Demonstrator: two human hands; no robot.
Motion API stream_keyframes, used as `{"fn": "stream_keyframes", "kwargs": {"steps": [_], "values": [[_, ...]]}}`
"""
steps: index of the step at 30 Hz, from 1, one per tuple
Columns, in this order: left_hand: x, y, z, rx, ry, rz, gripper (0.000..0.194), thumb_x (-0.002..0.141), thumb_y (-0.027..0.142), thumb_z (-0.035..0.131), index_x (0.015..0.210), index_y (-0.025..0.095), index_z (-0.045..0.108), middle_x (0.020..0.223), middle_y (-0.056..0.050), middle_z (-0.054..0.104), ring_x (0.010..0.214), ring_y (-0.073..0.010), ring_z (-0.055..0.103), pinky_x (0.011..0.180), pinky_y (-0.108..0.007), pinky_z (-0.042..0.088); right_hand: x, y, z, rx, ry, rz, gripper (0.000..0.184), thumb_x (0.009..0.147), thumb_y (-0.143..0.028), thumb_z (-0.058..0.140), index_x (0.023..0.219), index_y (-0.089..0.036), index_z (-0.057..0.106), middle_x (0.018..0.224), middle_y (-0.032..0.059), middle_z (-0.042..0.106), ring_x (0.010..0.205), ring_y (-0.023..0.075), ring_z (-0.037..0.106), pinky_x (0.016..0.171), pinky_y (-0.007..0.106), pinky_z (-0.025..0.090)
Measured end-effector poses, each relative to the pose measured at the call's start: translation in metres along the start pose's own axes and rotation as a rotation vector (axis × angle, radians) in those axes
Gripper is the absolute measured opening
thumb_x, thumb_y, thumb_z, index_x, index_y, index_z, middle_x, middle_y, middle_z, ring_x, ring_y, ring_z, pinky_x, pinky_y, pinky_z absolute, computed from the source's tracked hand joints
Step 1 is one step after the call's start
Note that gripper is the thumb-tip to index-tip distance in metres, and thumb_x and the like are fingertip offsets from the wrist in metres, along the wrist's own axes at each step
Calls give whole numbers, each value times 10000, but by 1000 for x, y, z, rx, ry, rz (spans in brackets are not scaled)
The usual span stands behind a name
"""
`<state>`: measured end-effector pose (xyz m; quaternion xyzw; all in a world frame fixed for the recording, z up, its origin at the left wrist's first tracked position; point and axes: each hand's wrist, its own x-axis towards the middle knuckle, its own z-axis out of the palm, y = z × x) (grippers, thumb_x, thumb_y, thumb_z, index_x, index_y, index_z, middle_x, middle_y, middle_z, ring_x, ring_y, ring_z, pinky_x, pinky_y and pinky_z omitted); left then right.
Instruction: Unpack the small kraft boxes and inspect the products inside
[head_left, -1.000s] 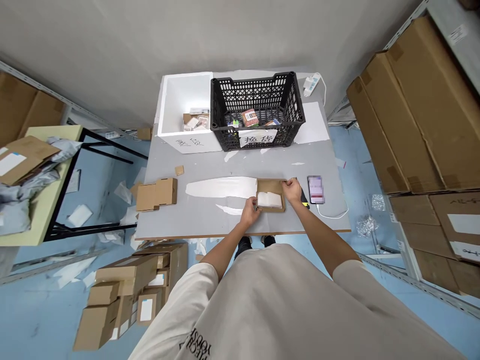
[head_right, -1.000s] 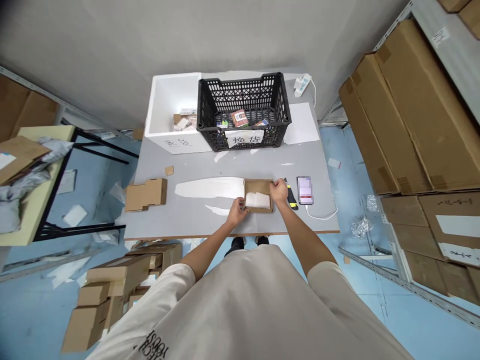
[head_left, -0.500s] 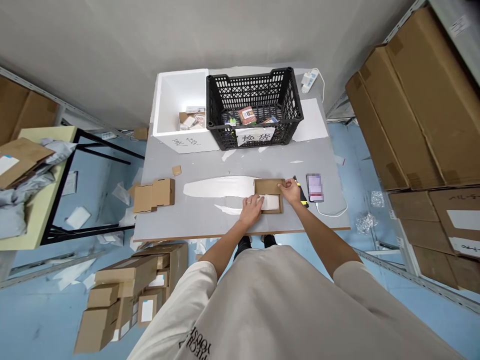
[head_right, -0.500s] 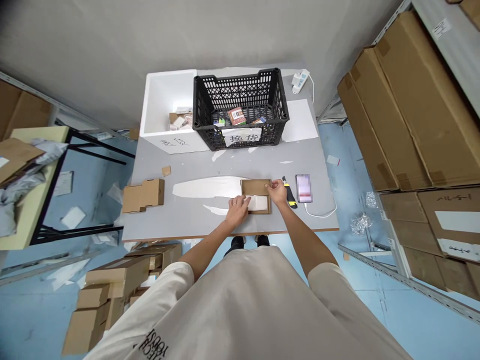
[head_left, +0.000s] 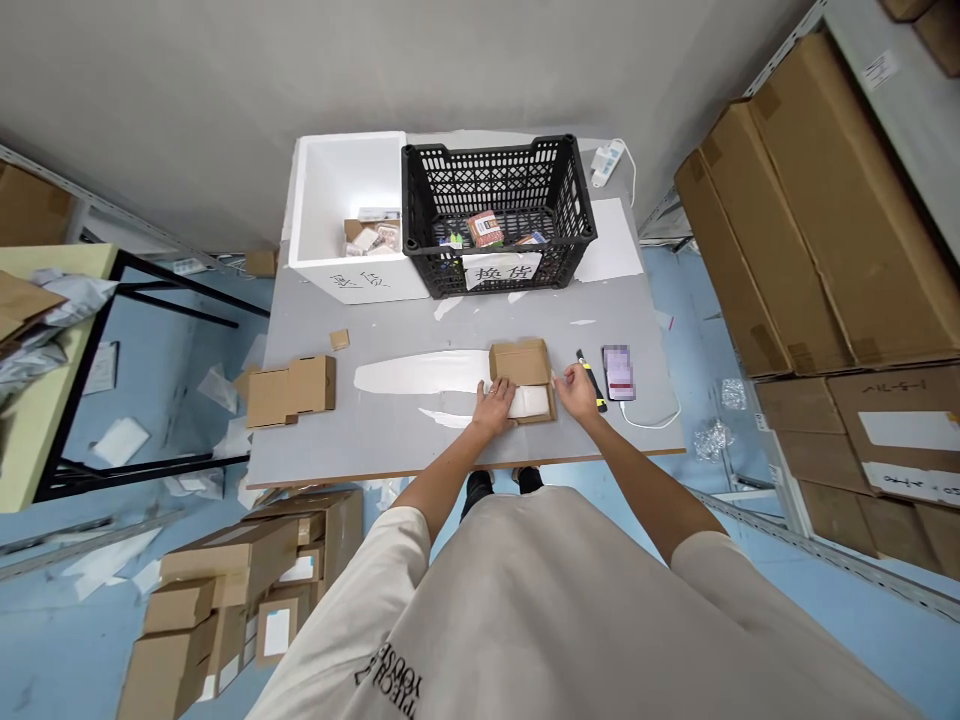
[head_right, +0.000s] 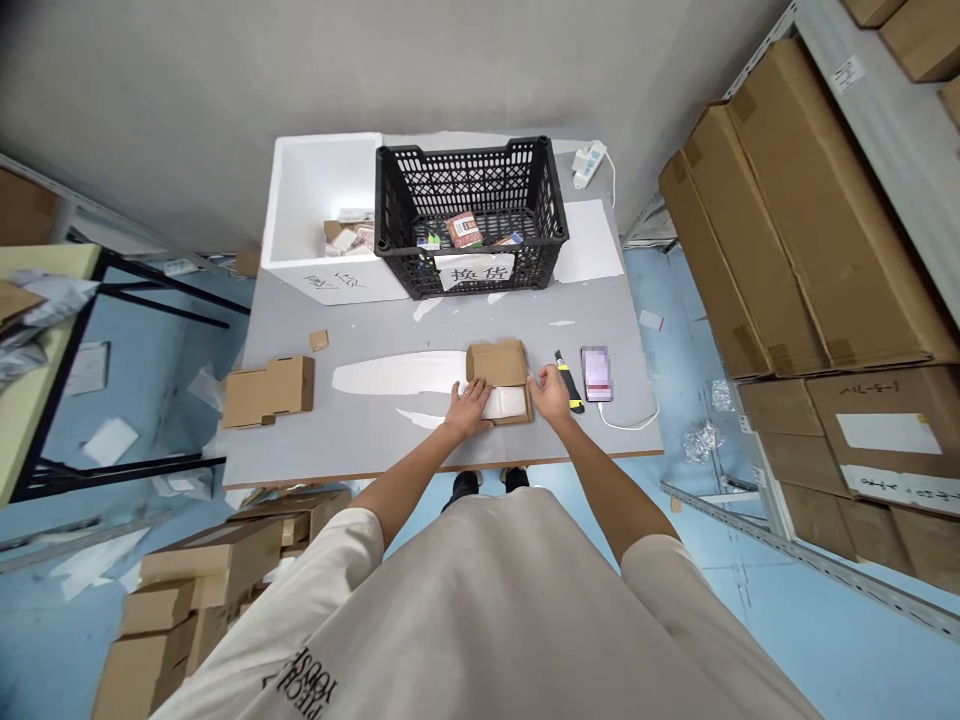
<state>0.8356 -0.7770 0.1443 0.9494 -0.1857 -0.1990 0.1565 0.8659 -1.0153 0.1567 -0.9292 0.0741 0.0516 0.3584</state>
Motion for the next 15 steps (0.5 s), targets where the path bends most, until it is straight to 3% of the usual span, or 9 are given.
{"fn": "stream_keyframes", "kwargs": {"steps": [4,7,11,15], "values": [[-3,-4,1,-18,16,4,1032,684,484,801,1549,235,295,1622,-162,263,1522,-402,101,1185,-670,-49,-11,-7,3,-166,-177,-322,179,922,-295,470,1025,-217,594,1026,81,603,971,239,547,875,352,431],[-7,-8,2,-26,19,-14,1046,662,460,820,1547,247,304,1622,-150,265,1518,-419,86,1183,-680,-25,-13,-14,13,-327,-346,-496,341,887,-162,492,1207,-208,603,1202,117,591,1086,280,514,916,389,410],[-13,-14,3,-21,31,-39,1002,681,406,807,1541,266,313,1608,-141,294,1515,-407,106,1181,-682,-25,-9,-24,29,-531,-468,-684,602,839,-47,510,1400,-264,517,1436,125,474,1222,311,450,958,416,362],[-20,-24,2,-10,68,-51,983,676,368,807,1529,262,330,1588,-151,324,1515,-397,111,1176,-681,-67,-2,-35,39,-605,-521,-820,553,875,-63,504,1367,-312,545,1491,93,445,1256,296,432,1010,437,311]]}}
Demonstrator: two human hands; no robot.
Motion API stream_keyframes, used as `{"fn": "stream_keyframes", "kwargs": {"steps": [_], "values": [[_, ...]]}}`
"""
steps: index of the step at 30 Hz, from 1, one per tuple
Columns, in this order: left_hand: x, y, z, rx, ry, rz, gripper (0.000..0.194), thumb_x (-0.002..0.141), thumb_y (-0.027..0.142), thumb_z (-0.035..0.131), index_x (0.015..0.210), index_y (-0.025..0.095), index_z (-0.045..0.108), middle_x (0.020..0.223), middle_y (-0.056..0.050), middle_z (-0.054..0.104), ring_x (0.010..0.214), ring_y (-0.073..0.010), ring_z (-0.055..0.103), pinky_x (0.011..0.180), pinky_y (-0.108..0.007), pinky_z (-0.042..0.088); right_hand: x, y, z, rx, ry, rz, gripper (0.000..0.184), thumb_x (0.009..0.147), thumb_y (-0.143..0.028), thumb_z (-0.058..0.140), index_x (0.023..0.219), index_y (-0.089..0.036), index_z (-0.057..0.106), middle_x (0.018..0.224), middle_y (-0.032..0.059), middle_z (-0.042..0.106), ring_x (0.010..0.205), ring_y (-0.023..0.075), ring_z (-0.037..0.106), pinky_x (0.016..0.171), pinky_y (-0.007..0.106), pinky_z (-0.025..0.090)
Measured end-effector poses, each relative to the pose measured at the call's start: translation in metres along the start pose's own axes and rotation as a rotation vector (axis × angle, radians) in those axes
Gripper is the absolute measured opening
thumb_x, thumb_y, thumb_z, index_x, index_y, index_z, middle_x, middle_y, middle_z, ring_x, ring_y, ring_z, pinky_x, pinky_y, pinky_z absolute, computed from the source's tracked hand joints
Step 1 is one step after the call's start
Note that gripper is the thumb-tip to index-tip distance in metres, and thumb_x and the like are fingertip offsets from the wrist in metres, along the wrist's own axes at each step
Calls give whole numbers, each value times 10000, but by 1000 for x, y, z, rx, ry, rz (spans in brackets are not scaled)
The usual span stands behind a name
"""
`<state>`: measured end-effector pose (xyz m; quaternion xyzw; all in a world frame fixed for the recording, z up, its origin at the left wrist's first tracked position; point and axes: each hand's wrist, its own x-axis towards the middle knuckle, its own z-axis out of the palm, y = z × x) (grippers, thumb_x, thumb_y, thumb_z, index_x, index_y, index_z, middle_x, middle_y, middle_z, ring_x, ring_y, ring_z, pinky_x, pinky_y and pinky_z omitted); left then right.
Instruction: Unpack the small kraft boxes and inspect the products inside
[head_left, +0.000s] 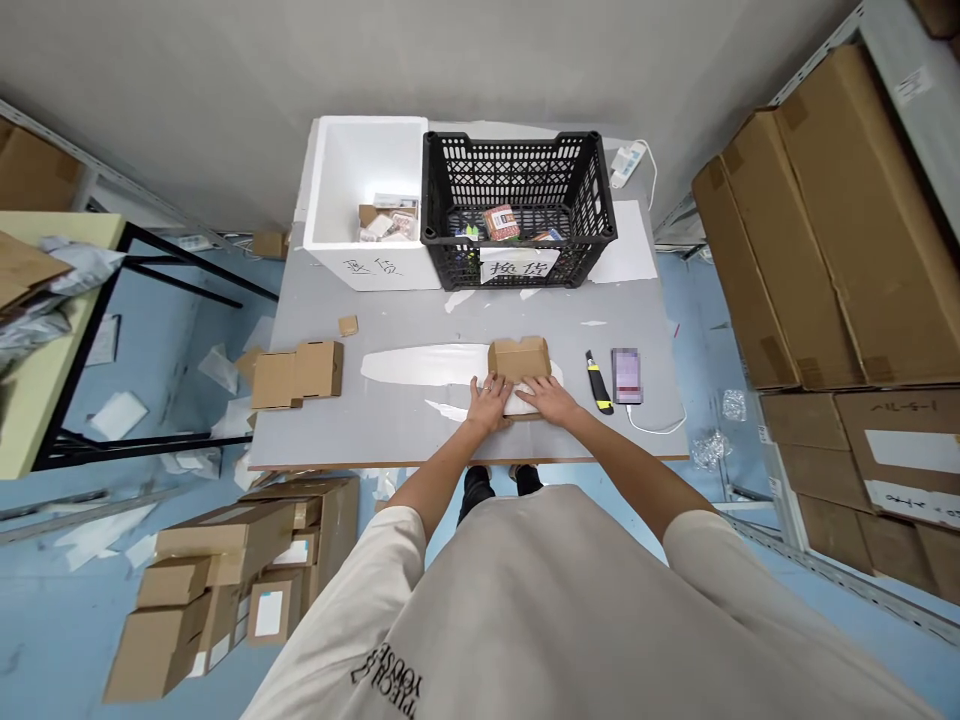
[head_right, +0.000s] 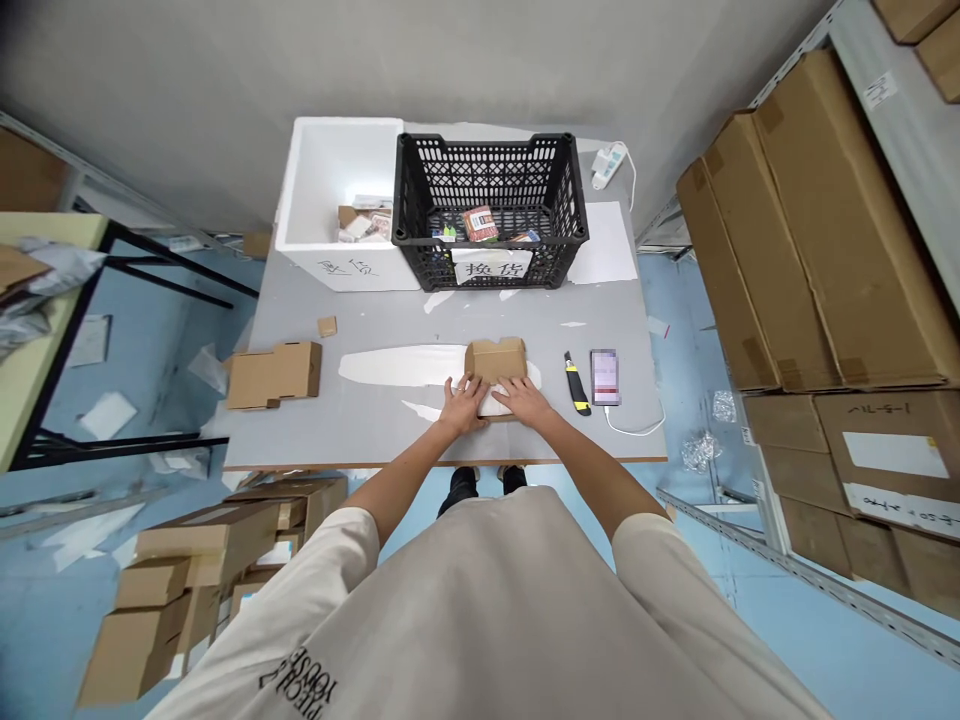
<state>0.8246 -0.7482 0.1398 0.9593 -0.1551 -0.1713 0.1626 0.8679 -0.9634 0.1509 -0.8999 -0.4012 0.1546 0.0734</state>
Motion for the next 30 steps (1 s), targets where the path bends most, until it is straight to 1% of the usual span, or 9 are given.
{"fn": "stream_keyframes", "kwargs": {"steps": [7,10,13,17,20,22,25,28,30], "values": [[-13,-22,-9,-45,12,-7,955,675,356,810,1513,287,356,1569,-141,351,1510,-395,131,1175,-677,-91,18,-13,-7,-65,2,-180,321,897,-103,511,1149,-235,659,1405,94,548,1250,286,444,1006,429,315],[-17,-28,-13,-58,4,0,949,676,353,812,1510,294,362,1563,-133,360,1509,-399,137,1177,-676,-85,26,-20,-10,-46,-26,-234,264,891,-96,530,1072,-217,679,1258,106,638,1183,276,489,986,411,326],[-18,-31,-15,-33,-17,-8,940,684,364,813,1508,305,365,1572,-123,351,1507,-396,141,1177,-677,-76,30,-22,-14,-52,-54,-236,263,889,-96,539,1084,-209,677,1085,110,677,1083,268,529,961,392,328],[-19,-33,-15,-23,-15,-13,919,694,365,812,1502,314,376,1573,-123,350,1507,-391,140,1176,-683,-60,25,-20,-23,-75,-41,-207,352,895,-113,529,1213,-210,644,1078,123,654,1053,276,526,944,394,327],[-19,-33,-14,-36,-3,-14,923,688,352,817,1498,311,379,1566,-131,356,1507,-394,141,1175,-688,-44,14,-14,-35,-53,-44,-161,300,917,-131,492,1136,-209,683,1065,138,635,1059,287,510,938,410,337],[-19,-32,-15,-37,-7,-17,921,688,354,818,1497,311,379,1562,-134,358,1506,-394,146,1177,-684,-31,3,-10,-42,21,-9,-89,278,939,-172,476,1103,-215,696,1067,139,624,1062,290,506,938,420,351],[-19,-32,-16,-20,-30,-29,913,702,380,804,1502,313,370,1570,-132,347,1507,-391,143,1181,-676,-21,-18,0,-48,232,188,128,312,961,-298,476,1201,-234,663,1146,124,600,1079,281,514,929,413,395],[-18,-32,-17,-3,-45,-51,931,709,400,793,1518,311,340,1579,-131,335,1508,-389,135,1179,-676,-17,-39,17,-45,485,481,482,383,944,-409,464,1222,-213,641,1172,117,588,1070,264,543,906,390,448],[-18,-31,-16,-2,-46,-57,945,712,402,790,1527,308,321,1583,-133,331,1508,-392,137,1176,-681,-14,-51,33,-36,582,652,765,451,911,-476,466,1205,-177,631,1145,125,601,1005,256,561,860,381,471]]}}
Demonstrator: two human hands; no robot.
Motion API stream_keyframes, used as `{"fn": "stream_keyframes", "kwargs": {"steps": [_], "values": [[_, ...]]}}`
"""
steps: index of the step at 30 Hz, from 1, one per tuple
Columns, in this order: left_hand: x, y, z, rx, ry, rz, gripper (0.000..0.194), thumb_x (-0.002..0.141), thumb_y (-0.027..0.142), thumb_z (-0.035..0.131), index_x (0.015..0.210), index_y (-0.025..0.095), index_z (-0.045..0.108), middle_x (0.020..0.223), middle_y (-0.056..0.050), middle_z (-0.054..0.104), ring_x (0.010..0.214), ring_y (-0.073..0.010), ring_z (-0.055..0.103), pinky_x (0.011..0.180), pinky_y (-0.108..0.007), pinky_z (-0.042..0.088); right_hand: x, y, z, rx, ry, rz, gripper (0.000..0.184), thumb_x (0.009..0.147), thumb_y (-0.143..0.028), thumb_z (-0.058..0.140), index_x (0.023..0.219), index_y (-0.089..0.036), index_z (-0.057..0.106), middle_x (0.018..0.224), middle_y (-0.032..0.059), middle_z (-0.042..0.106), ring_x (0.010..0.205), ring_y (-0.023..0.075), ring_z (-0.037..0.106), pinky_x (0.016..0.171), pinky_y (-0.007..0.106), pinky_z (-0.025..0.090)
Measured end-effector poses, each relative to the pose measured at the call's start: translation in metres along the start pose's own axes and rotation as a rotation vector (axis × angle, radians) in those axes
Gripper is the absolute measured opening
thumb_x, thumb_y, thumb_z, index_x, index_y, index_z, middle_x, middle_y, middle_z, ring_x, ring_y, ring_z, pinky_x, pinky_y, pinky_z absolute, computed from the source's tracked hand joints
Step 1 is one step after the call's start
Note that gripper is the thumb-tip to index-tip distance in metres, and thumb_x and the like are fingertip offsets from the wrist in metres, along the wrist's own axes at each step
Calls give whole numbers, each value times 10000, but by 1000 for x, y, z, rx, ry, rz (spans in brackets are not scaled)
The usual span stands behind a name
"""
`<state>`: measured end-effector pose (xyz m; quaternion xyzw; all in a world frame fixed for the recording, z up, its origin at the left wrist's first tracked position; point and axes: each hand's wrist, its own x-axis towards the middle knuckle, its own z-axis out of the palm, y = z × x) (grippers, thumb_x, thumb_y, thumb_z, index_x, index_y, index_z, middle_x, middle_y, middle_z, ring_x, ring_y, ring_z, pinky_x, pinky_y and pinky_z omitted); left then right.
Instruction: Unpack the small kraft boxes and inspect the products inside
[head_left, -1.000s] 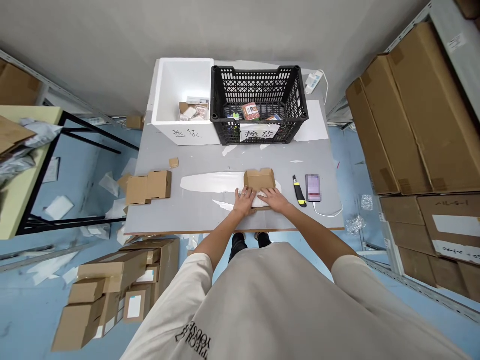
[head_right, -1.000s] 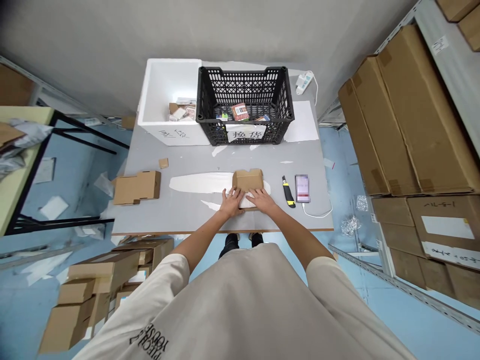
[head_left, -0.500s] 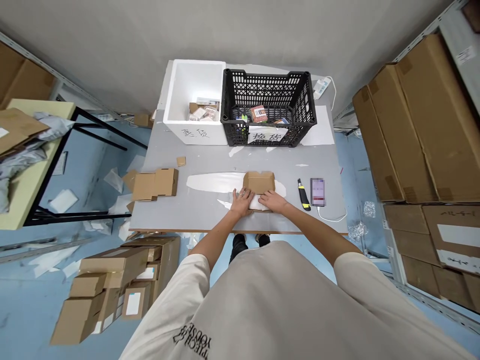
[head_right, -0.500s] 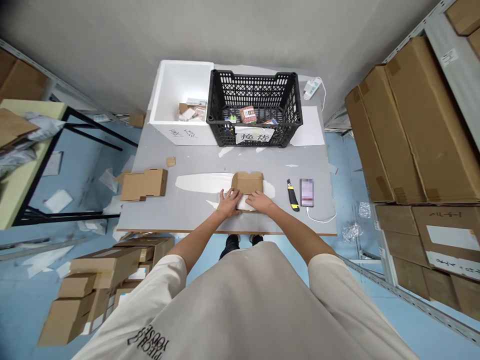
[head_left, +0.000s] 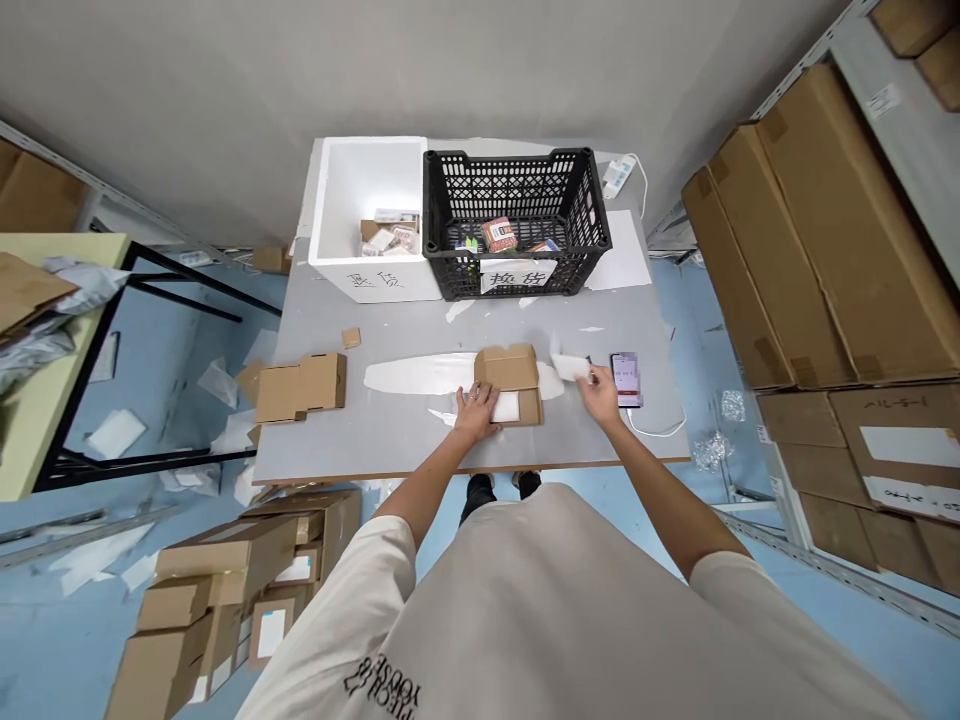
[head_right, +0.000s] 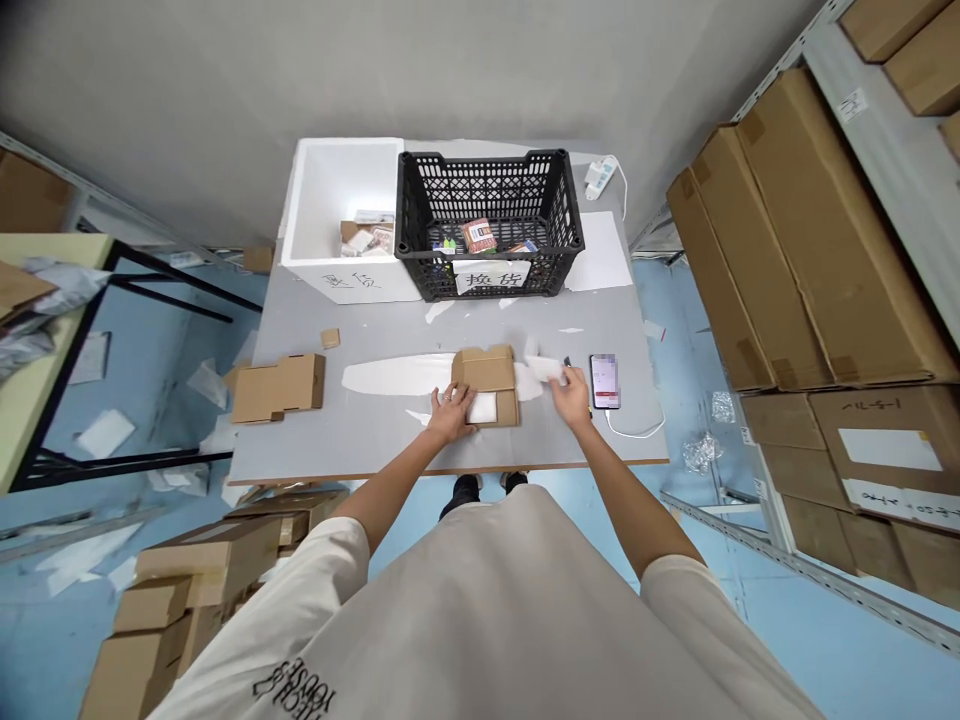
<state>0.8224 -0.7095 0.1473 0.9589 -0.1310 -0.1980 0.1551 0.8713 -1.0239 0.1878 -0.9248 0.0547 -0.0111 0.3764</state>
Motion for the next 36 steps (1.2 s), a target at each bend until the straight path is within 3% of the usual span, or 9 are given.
{"fn": "stream_keyframes", "kwargs": {"steps": [3,7,9,14,17,21,25,30,36], "values": [[1,1,2,8,-5,-1,945,719,402,787,1532,304,315,1591,-137,320,1508,-395,134,1172,-687,-12,5,30,-2,42,84,232,434,848,-502,508,1071,-164,663,1009,97,656,865,232,576,804,361,471],[1,2,3,30,-5,-18,948,721,407,785,1535,297,313,1596,-139,311,1511,-393,120,1173,-688,-20,6,54,14,43,-128,325,298,789,-472,563,847,-196,660,779,29,665,732,213,584,723,328,453],[0,0,2,32,0,-39,954,721,414,785,1538,299,306,1596,-137,312,1513,-392,114,1172,-691,-20,5,58,26,1,-179,347,265,770,-448,595,856,-204,654,755,21,658,729,219,592,722,329,452],[-3,-9,-2,48,-18,-89,958,725,401,788,1541,310,294,1603,-130,306,1519,-377,106,1173,-688,-9,3,64,46,-104,-177,431,426,757,-379,637,1145,-205,616,947,79,680,874,275,623,797,386,475],[-8,-17,-5,49,-23,-79,974,740,409,776,1556,300,257,1607,-134,305,1524,-361,103,1178,-678,-7,0,63,45,-181,-152,384,433,794,-369,601,1187,-187,613,1135,143,643,1020,325,599,876,450,474],[-14,-24,-9,62,-9,-44,955,755,459,758,1554,276,269,1614,-143,286,1523,-352,124,1196,-640,30,-10,39,45,-228,-54,143,390,849,-315,529,1198,-174,631,1265,164,587,1162,340,535,1011,491,418],[-18,-28,-10,66,26,-51,946,730,513,773,1529,270,329,1576,-156,332,1505,-360,173,1199,-620,71,-28,-11,71,-55,-238,-57,335,872,-224,477,1149,-180,660,1126,108,666,1034,241,617,990,381,466],[-17,-32,-6,27,51,-48,951,714,504,794,1518,272,344,1545,-161,361,1480,-364,220,1194,-623,91,-45,-60,129,40,-479,106,276,825,-185,577,1080,-206,682,1032,58,720,947,208,675,911,323,514],[-19,-36,-2,-6,81,-41,922,730,501,783,1510,260,356,1535,-164,369,1470,-369,227,1192,-632,87,-43,-70,169,-65,-469,197,328,775,-196,618,1102,-205,633,1022,63,705,998,232,660,934,342,492]]}}
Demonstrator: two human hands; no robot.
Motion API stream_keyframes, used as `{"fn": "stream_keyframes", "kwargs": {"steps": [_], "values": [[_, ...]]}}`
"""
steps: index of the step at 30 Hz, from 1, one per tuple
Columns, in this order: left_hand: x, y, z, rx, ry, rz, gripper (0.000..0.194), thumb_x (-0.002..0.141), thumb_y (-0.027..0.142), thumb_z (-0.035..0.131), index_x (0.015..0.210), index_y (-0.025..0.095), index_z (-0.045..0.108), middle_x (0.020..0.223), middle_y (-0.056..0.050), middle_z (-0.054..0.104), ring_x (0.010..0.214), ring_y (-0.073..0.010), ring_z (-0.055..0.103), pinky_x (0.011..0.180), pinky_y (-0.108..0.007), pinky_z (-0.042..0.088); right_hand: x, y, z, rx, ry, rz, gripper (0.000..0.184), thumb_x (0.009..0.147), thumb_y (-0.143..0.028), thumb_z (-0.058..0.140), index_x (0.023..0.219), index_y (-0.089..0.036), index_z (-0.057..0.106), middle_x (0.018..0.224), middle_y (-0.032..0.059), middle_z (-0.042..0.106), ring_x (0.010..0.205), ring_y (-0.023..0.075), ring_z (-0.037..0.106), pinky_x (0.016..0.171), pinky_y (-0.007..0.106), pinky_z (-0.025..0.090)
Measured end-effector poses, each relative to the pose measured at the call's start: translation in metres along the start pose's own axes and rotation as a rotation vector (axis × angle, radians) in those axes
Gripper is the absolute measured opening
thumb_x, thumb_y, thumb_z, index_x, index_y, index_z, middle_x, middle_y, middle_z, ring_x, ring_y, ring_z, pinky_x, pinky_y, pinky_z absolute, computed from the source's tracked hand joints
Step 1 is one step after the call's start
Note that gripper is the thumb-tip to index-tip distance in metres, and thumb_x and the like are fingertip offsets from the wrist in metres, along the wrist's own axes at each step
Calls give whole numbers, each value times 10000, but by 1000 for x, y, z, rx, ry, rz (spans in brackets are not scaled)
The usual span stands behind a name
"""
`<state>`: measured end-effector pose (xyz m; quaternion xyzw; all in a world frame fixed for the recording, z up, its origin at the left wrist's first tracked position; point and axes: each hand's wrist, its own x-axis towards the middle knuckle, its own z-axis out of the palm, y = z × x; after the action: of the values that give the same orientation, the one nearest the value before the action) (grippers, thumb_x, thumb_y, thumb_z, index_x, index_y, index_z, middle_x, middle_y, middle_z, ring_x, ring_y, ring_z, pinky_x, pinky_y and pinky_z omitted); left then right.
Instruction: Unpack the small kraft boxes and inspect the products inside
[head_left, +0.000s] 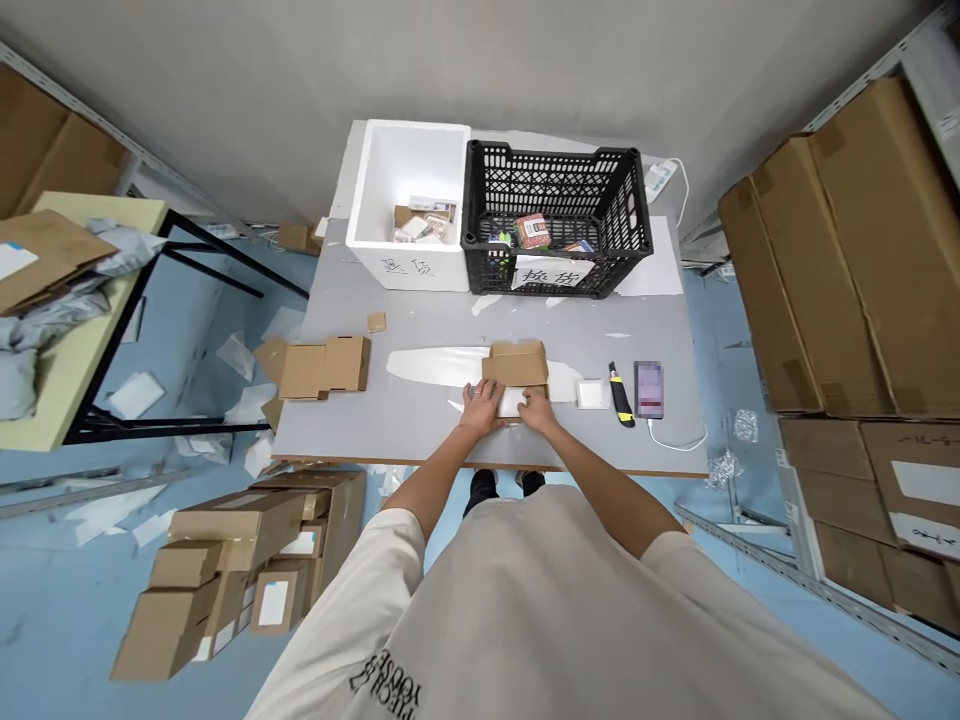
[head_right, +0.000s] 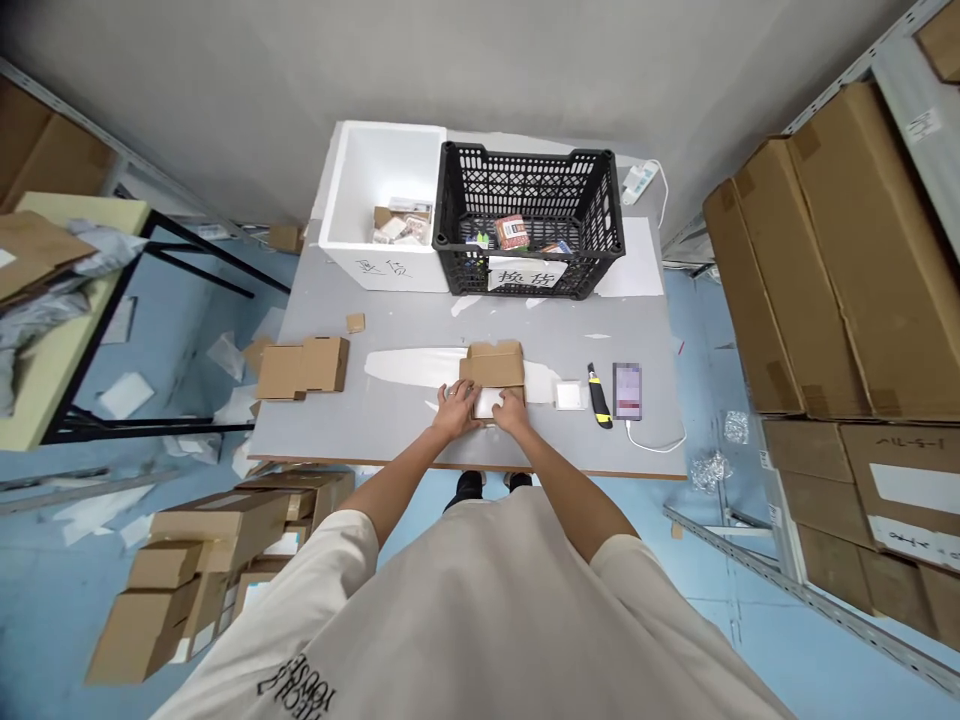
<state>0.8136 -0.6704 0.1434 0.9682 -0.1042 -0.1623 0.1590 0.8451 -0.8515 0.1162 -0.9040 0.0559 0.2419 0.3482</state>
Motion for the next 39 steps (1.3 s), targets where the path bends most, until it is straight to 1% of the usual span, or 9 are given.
{"fn": "stream_keyframes", "kwargs": {"steps": [7,11,14,17,21,24,28,34,39], "values": [[1,-3,4,4,-4,-12,912,727,482,787,1506,256,369,1540,-161,363,1476,-373,210,1198,-628,80,2,-11,15,118,162,122,411,682,-179,605,1086,-203,534,869,30,666,843,210,647,842,329,504],[1,-4,5,22,-9,-5,920,729,487,779,1513,248,359,1549,-167,347,1483,-376,192,1197,-634,74,-10,-13,5,175,165,82,418,659,-194,594,1062,-234,491,812,-9,639,774,199,628,802,331,497],[2,-3,4,45,-14,11,929,733,496,769,1519,235,348,1548,-176,343,1487,-379,187,1195,-640,75,-23,2,-23,282,170,37,420,649,-224,583,1051,-256,467,800,-33,629,727,187,619,740,314,494],[3,1,2,72,-32,33,919,747,486,752,1524,221,339,1546,-178,350,1490,-381,185,1194,-645,70,-34,32,-65,375,235,15,432,641,-273,596,1052,-253,464,842,-19,633,744,184,618,725,305,495],[4,11,1,137,-49,53,856,790,408,707,1531,225,319,1564,-168,345,1487,-367,206,1187,-655,60,-32,78,-118,341,386,98,410,625,-305,615,1007,-245,482,841,-18,621,752,184,608,774,326,489],[0,20,2,171,-52,56,806,815,347,665,1530,221,313,1584,-165,319,1486,-356,212,1181,-643,103,-19,101,-136,306,385,169,392,619,-300,630,984,-242,499,831,-19,619,767,193,610,815,347,486],[-13,33,4,180,-58,41,724,842,267,593,1515,239,325,1611,-150,275,1495,-336,198,1167,-614,168,-6,113,-132,306,337,184,366,641,-306,646,984,-230,544,877,8,643,815,208,625,871,373,490],[-33,47,4,152,-14,-40,654,843,216,552,1472,243,376,1623,-142,243,1491,-321,201,1161,-577,203,-18,114,-124,190,406,-19,404,762,-302,556,1145,-188,610,1222,120,578,1063,247,593,1009,401,454],[-42,49,-4,100,22,-140,578,857,225,543,1422,234,422,1577,-148,292,1395,-326,350,1100,-510,332,-29,86,-114,102,237,-248,287,835,-199,463,1046,-199,657,1086,87,641,986,224,611,960,377,475]]}}
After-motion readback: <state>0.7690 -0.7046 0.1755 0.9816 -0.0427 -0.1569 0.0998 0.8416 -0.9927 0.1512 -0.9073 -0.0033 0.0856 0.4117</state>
